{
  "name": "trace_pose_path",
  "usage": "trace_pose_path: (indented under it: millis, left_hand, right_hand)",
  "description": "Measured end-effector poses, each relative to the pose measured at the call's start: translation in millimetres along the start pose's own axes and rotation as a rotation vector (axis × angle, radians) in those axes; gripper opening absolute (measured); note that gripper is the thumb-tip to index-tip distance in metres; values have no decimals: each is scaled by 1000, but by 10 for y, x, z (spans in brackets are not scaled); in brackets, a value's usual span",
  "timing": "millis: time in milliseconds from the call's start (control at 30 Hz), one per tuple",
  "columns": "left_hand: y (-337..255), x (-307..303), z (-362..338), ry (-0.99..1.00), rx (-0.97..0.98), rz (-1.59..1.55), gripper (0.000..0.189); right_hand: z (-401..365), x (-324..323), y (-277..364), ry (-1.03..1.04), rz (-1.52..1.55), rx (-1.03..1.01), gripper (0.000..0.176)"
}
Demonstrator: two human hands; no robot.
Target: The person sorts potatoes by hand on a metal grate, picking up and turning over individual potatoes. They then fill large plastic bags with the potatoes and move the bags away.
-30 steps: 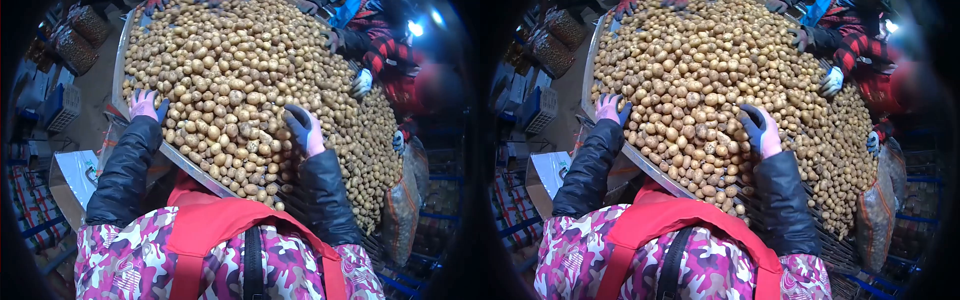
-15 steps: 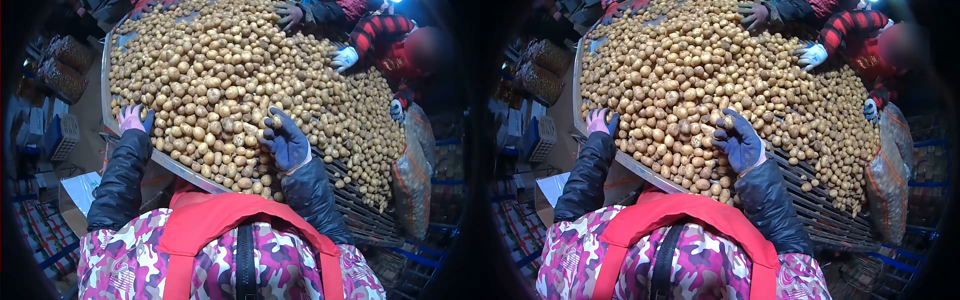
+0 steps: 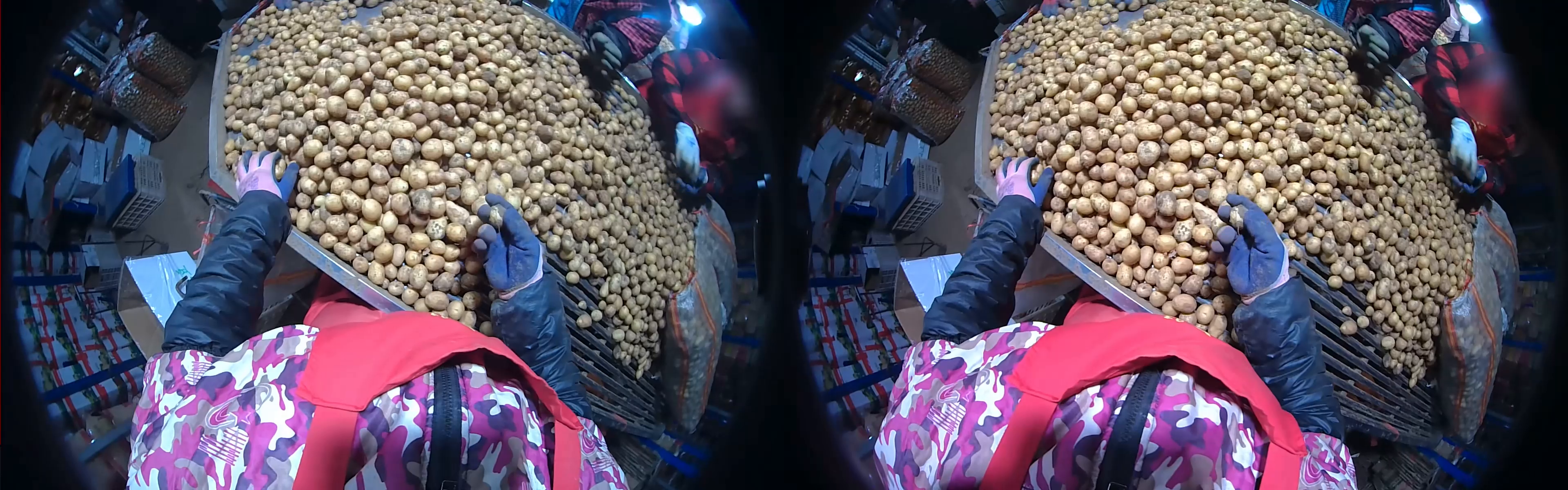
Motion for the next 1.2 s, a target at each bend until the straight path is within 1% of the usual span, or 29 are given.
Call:
trace_pose_path:
  millis: [33, 133, 167, 300, 400, 433, 467, 533, 567, 600, 667, 700, 733, 800, 867, 967, 1033, 1067, 1133, 1200]
  left_hand:
    - [13, 15, 4, -3, 4, 0, 53]
    - [8, 14, 8, 6, -9, 2, 53]
    - [15, 19, 10, 4, -1, 13, 54]
    - [6, -38, -1, 19, -14, 0, 57]
    - [-5, -20, 2, 30, -7, 4, 57]
    - [-3, -25, 0, 26, -5, 4, 58]
    - [2, -32, 1, 22, -2, 6, 58]
    - [8, -45, -7, 12, 1, -4, 58]
    - [-1, -35, -8, 4, 3, -13, 57]
    - [15, 3, -1, -18, 14, -13, 56]
    - [28, 35, 2, -25, 13, -8, 54]
    - [18, 31, 5, -27, 10, -10, 53]
    - [22, 17, 7, -13, 20, -3, 54]
    - [36, 36, 25, 17, 14, 1, 54]
    - [43, 51, 19, 17, 19, 9, 54]
    - [31, 28, 20, 13, 10, 1, 54]
    - [17, 18, 13, 23, 4, 0, 54]
    - [23, 30, 13, 24, 5, 1, 54]
    - [40, 46, 21, 2, 17, 4, 53]
    - [43, 47, 17, 0, 15, 2, 53]
  right_hand:
    - [-16, 2, -10, 1, 0, 3, 39]
    - [-74, 105, 26, 70, -171, -92, 34]
    - [-83, 152, 17, 32, -168, -89, 31]
    - [-83, 150, -10, 98, -261, -71, 30]
    - [-76, 130, -25, 46, -546, -140, 30]
    - [-97, 177, -20, 161, -733, -323, 30]
    - [-74, 186, -27, 161, -735, -325, 30]
    - [-31, 247, -86, 37, -205, 90, 34]
    - [-16, 220, -84, 127, -180, 95, 42]
    - [-54, 272, -56, 145, -169, 107, 44]
    - [-46, 274, -68, 209, -197, 63, 45]
    - [-59, 264, -54, 219, -183, 83, 46]
    - [-57, 264, -56, 200, -236, 83, 46]
    - [-108, 300, -30, 196, -309, 33, 46]
    - [-143, 337, -20, 173, -318, 12, 48]
    - [-163, 342, 7, 147, -339, -47, 43]
    - [-184, 337, 63, 72, -577, -73, 31]
    - [-186, 332, 50, 71, -576, -71, 31]
    - [-175, 298, 24, -31, -592, -109, 23]
    - [-161, 268, 0, -63, -608, -115, 21]
Point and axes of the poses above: each hand's wrist, its own z-axis towards the middle knuckle, its own x-axis out of the palm, y = z × x, the point moved 3 cm from there along z, towards the middle knuckle, and after that the axes turned 5 degrees about -y, right-handed, at the moved point
